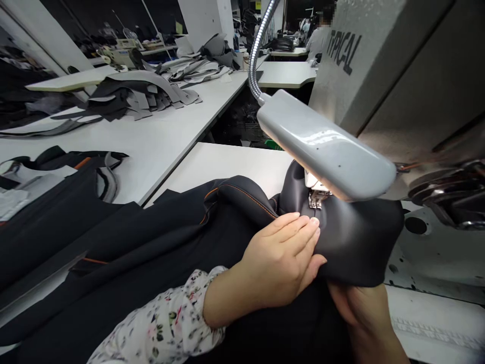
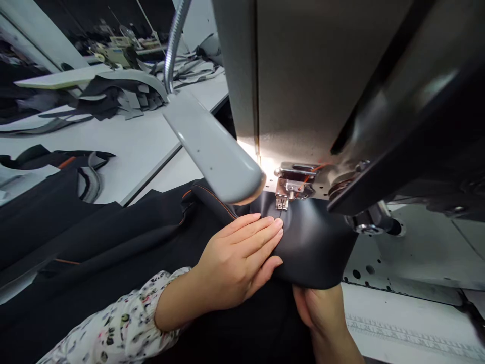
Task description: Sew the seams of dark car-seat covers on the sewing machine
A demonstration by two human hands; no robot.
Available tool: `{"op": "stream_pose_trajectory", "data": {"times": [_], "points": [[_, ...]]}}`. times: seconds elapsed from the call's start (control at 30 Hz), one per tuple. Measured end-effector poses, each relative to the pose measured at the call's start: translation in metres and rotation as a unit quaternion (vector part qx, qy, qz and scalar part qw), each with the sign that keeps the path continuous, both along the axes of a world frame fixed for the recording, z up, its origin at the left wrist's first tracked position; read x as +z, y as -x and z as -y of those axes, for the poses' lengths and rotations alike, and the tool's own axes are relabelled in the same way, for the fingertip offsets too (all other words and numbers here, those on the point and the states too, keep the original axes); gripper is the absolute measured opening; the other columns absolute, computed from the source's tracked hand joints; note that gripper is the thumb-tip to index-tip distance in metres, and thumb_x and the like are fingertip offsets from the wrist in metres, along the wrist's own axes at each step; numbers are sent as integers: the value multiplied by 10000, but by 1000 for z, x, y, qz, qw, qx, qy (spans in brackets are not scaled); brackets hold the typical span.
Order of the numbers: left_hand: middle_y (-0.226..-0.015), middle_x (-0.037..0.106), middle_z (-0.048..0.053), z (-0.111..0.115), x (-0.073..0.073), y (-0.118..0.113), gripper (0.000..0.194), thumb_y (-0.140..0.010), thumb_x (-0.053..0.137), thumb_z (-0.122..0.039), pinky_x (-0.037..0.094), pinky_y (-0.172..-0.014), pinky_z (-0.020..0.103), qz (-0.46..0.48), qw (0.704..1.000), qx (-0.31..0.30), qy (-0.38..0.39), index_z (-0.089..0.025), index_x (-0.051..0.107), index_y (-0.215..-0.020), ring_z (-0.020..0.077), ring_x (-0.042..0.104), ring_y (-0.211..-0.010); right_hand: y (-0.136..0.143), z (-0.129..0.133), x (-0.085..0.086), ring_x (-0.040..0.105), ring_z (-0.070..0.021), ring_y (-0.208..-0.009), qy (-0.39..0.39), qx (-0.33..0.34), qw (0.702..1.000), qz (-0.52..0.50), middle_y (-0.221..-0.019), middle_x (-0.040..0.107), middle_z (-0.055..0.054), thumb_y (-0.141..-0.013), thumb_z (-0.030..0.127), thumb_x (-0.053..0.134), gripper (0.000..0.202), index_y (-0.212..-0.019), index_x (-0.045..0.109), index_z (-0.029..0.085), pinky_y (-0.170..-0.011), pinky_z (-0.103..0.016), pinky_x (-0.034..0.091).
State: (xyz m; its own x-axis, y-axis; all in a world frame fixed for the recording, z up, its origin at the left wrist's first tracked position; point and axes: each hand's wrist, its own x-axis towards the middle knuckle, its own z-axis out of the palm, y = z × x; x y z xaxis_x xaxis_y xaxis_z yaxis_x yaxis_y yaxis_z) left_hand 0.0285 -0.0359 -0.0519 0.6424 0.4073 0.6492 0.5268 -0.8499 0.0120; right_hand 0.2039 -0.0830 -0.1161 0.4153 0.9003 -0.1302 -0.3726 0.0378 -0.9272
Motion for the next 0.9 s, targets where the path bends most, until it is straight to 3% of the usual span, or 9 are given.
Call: {"op": "stream_pose_trajectory", "data": {"times": [0.17,0.27,0.4,0.5,0.57,0.67,0.73,0.8,0.9], "points": [[-1416,675,134,3,6,4,436,-974,536,-238,479,-1219,427,-40,998,-5,55,-23,669,-1330,252,641,-1314,-2,-10,22,584,-271,-1367,7,29,994,-105,-1383,698,-39,-787,363,825,542,-1313,707,312,-1185,-470,471],[-1398,689,120,3,4,4,391,-991,528,-180,481,-1222,420,-40,999,-2,35,-33,673,-1324,237,655,-1293,-5,-13,30,625,-246,-1315,7,53,992,-115,-1353,714,-17,-822,335,801,477,-1291,716,344,-1139,-433,519],[-1331,730,121,1,-6,0,326,-996,529,-138,532,-1177,406,5,1000,12,-14,-35,709,-1247,229,695,-1233,-10,2,34,743,-214,-971,17,89,993,-77,-1066,793,-33,-819,318,811,233,-1048,797,279,-829,-303,651],[-1321,734,128,0,-11,-2,333,-1004,492,-139,555,-1154,406,20,1000,9,-14,-37,714,-1232,230,697,-1236,-16,29,38,704,-156,-658,-6,180,979,99,-754,751,-17,-937,334,699,147,-855,773,236,-608,-211,603],[-1306,742,122,-2,-12,-2,329,-1008,483,-130,563,-1147,397,30,1000,2,-10,-41,716,-1221,221,704,-1223,-21,47,44,700,-145,-645,-81,180,929,312,-789,762,-8,-976,257,636,138,-950,771,247,-616,-210,586],[-1290,750,122,-2,-12,-2,310,-1010,497,-123,573,-1136,393,39,999,-3,-14,-39,716,-1212,220,713,-1204,-25,51,52,731,-203,-940,-257,64,760,593,-1072,789,-41,-902,132,705,337,-1219,732,243,-859,-300,571],[-1282,753,120,-1,-14,-3,295,-1007,518,-117,574,-1136,399,45,999,1,-13,-44,711,-1219,221,715,-1199,-25,37,54,676,-281,-1169,-281,19,658,698,-1248,753,-99,-913,172,720,402,-1313,685,190,-994,-407,477],[-1261,762,113,0,-15,-5,283,-999,540,-101,577,-1131,400,52,999,6,-12,-52,706,-1223,219,719,-1189,-24,18,53,650,-322,-1235,-245,11,611,753,-1355,711,-113,-998,247,617,358,-1346,657,174,-987,-471,391],[-1216,776,106,2,-17,-7,276,-995,537,-82,587,-1115,388,59,998,10,-16,-59,703,-1215,212,726,-1163,-28,-3,49,686,-289,-1192,-233,4,601,765,-1311,743,-39,-1021,145,475,355,-1300,679,225,-941,-472,339]]}}
